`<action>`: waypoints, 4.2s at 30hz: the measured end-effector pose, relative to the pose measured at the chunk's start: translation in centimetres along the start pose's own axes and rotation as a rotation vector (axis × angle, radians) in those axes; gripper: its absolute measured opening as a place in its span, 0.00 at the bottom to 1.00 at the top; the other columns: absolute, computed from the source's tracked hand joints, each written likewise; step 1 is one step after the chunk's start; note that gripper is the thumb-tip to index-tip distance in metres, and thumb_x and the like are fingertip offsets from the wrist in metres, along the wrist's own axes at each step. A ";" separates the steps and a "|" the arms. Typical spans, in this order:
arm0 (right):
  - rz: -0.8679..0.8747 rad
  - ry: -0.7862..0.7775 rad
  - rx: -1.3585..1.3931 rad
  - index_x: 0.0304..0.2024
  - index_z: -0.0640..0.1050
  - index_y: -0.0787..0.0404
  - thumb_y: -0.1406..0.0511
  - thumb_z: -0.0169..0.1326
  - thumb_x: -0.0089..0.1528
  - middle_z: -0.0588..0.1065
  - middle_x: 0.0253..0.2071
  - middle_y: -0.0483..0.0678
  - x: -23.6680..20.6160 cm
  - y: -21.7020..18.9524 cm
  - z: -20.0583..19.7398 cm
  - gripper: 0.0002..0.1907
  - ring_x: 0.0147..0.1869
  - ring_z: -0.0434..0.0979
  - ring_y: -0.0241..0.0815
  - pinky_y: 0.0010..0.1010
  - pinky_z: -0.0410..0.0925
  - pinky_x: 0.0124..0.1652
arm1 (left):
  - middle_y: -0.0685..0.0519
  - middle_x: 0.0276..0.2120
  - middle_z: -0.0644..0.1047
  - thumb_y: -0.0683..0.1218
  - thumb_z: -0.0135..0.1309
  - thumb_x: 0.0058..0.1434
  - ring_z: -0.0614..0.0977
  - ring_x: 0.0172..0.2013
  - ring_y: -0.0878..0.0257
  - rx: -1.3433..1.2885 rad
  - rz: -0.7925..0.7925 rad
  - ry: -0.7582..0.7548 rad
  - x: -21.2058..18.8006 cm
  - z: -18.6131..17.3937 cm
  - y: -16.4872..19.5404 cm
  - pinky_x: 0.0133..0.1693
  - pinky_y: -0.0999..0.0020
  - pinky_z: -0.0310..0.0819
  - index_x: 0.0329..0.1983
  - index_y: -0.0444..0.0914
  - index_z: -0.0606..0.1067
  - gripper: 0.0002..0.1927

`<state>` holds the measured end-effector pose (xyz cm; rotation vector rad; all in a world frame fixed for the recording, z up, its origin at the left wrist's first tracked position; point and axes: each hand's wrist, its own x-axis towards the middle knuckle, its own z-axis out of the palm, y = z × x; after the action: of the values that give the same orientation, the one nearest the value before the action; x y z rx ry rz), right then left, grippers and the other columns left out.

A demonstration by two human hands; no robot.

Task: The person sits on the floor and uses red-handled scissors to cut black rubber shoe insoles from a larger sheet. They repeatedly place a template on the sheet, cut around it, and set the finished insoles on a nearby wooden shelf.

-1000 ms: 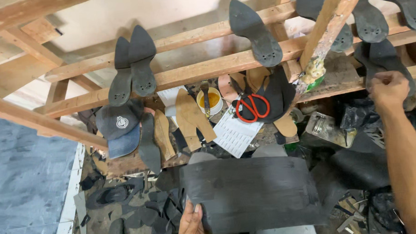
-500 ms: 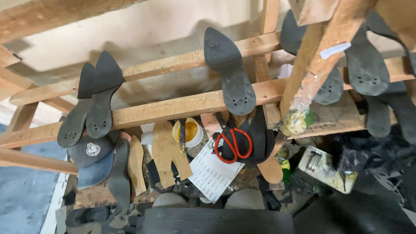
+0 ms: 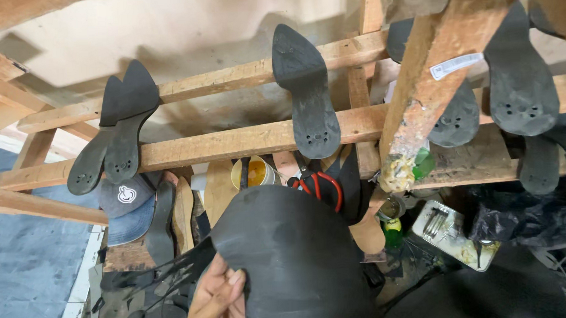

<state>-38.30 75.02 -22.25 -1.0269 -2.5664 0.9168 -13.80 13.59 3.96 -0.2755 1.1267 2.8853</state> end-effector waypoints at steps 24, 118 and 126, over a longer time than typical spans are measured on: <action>-0.087 -0.466 1.152 0.67 0.65 0.64 0.73 0.49 0.66 0.76 0.52 0.58 -51.7 -12.4 -20.8 0.25 0.57 0.79 0.51 0.44 0.72 0.53 | 0.52 0.52 0.72 0.30 0.45 0.63 0.74 0.48 0.66 0.168 -0.001 -0.241 -5.6 -1.7 1.1 0.53 0.70 0.70 0.68 0.35 0.61 0.29; -0.214 -0.586 0.818 0.49 0.73 0.67 0.57 0.45 0.73 0.66 0.36 0.38 -70.7 -13.5 -8.6 0.17 0.41 0.62 0.28 0.20 0.61 0.41 | 0.53 0.46 0.76 0.40 0.41 0.75 0.77 0.46 0.65 0.051 -0.140 -0.228 -11.8 -11.6 1.4 0.52 0.63 0.74 0.55 0.38 0.68 0.08; -0.303 -0.571 0.742 0.42 0.70 0.63 0.57 0.44 0.74 0.62 0.32 0.37 -70.8 -14.0 -8.8 0.15 0.38 0.58 0.28 0.21 0.59 0.37 | 0.50 0.50 0.76 0.40 0.40 0.76 0.78 0.51 0.61 0.022 -0.128 -0.248 -12.2 -10.6 2.1 0.56 0.59 0.74 0.57 0.36 0.68 0.10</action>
<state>9.39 22.81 -5.24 -0.1692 -2.2880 2.0545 -0.37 5.36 -0.15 0.0115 1.0545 2.7006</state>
